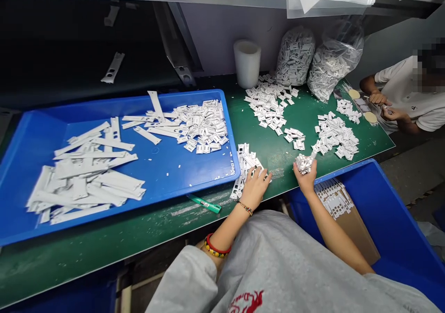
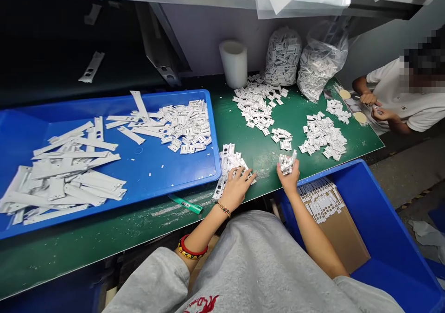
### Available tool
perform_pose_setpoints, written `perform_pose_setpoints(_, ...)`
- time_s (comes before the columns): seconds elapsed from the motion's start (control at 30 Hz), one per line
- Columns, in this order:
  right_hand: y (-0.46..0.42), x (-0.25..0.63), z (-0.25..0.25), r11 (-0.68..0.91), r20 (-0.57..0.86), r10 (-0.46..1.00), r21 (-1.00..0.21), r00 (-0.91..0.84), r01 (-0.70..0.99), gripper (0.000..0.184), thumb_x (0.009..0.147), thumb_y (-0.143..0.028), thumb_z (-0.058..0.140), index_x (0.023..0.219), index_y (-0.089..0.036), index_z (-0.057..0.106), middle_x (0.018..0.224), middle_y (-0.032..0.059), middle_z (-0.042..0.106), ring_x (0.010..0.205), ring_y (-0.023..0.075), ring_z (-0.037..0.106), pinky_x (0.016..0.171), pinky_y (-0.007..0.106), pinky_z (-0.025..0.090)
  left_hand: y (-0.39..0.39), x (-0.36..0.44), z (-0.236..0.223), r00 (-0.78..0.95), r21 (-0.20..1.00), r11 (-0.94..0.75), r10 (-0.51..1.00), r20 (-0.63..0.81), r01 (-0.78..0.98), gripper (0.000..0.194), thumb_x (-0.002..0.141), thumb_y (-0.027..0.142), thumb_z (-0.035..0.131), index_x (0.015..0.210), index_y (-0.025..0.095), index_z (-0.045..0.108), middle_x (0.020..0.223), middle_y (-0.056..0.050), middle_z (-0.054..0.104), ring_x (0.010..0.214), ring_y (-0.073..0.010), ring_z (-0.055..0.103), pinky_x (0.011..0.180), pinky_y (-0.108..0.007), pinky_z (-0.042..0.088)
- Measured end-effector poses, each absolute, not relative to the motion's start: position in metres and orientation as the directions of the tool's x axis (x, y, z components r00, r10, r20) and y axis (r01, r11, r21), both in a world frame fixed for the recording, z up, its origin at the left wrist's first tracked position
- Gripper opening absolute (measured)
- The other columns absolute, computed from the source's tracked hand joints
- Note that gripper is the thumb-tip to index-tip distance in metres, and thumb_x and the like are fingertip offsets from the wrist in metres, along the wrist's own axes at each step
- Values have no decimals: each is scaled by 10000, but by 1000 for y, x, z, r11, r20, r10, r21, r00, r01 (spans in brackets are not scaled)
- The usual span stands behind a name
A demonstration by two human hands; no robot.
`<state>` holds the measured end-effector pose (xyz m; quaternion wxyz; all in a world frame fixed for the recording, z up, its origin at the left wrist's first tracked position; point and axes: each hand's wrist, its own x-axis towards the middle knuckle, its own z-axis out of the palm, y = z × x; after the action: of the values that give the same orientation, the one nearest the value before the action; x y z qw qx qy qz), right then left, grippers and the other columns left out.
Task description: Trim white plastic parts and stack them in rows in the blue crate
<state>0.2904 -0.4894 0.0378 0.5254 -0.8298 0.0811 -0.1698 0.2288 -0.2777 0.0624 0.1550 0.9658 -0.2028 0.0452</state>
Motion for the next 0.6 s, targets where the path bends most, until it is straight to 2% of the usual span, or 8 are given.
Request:
perform_pose_setpoints(0.1, -481, 296, 44, -568, 179, -240, -823, 954, 12, 455, 683, -443, 703, 1030, -198, 540, 900, 73, 679, 793, 249, 652, 777, 412, 535, -275, 236, 54, 902, 222, -875, -406, 146, -429, 323, 877, 19, 494, 1097, 184, 663, 1162, -128, 675, 1125, -307, 567, 925, -467, 429)
perform_pose_setpoints(0.2, -467, 306, 54, -556, 62, -153, -831, 986, -34, 450, 652, -426, 692, 1014, -206, 542, 895, 70, 673, 820, 268, 641, 794, 423, 523, -277, 246, 50, 874, 185, -857, -451, 180, -480, 200, 919, 85, 513, 950, 183, 685, 1041, -112, 694, 994, -277, 595, 831, -418, 449)
perform_pose_setpoints(0.3, -456, 315, 57, -498, -83, -83, -860, 993, -114, 432, 581, -376, 733, 942, -218, 555, 902, 67, 692, 866, 283, 646, 829, 442, 518, -274, 247, 49, 836, 164, -828, -494, 241, -537, 172, 931, 101, 521, 918, 188, 669, 1029, -90, 698, 906, -238, 601, 794, -387, 450)
perform_pose_setpoints(0.47, -447, 318, 53, -288, -298, 18, -916, 954, -281, 419, 524, -332, 802, 873, -193, 617, 899, 63, 734, 862, 264, 675, 838, 421, 533, -266, 244, 47, 762, 165, -768, -537, 361, -619, 223, 976, 105, 449, 914, 181, 649, 1015, -75, 715, 851, -189, 625, 743, -340, 467)
perform_pose_setpoints(0.6, -438, 312, 57, -37, -415, 102, -910, 904, -413, 469, 513, -342, 854, 907, -171, 665, 902, 74, 754, 852, 264, 707, 821, 407, 562, -271, 250, 44, 723, 189, -729, -540, 431, -657, 294, 1008, 125, 372, 946, 170, 655, 1018, -90, 724, 882, -174, 657, 773, -327, 508)
